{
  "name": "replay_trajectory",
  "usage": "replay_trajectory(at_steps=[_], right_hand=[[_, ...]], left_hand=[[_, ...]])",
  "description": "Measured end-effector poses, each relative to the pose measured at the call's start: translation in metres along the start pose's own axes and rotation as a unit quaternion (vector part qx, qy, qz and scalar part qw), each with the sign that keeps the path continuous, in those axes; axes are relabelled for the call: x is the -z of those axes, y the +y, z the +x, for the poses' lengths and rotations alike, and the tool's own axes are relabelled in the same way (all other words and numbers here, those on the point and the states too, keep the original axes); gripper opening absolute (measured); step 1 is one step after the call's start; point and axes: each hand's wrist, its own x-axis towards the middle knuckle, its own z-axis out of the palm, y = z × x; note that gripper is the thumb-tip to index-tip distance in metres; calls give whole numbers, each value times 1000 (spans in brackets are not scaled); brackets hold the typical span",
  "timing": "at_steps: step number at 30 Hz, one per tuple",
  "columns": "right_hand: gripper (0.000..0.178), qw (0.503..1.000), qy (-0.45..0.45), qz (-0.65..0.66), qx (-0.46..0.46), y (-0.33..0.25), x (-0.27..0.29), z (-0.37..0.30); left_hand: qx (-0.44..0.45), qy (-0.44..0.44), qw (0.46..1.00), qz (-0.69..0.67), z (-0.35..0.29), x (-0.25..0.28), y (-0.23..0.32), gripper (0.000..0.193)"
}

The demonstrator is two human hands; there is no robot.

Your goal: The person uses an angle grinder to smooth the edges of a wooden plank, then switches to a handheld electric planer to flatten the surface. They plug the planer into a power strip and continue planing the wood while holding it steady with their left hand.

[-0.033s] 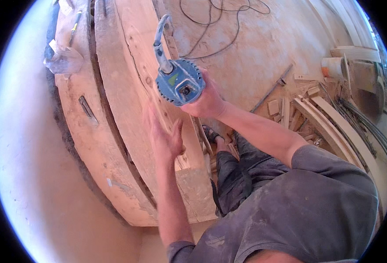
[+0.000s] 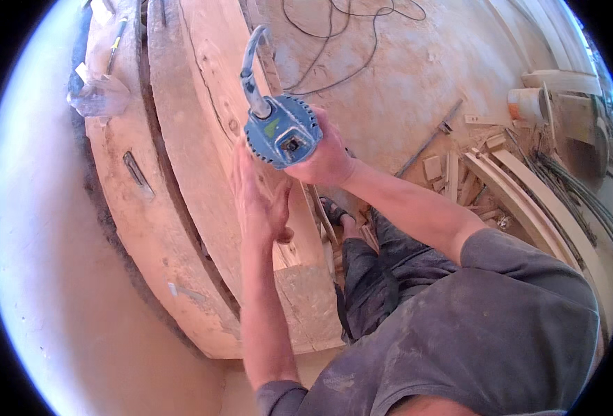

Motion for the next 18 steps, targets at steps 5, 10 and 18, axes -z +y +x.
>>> replay_trajectory(at_steps=[5,10,18], right_hand=[[76,996,21,-75,52,2,-14,-28],[74,996,4,-87,32,-5,-23,-48],[71,999,-17,33,11,-13,-16,-124]], left_hand=[[-77,-146,986,16,17,-23,-37,61],[-77,-127,989,2,0,-25,-48,39],[-134,-126,979,93,-71,-22,-49,62]])
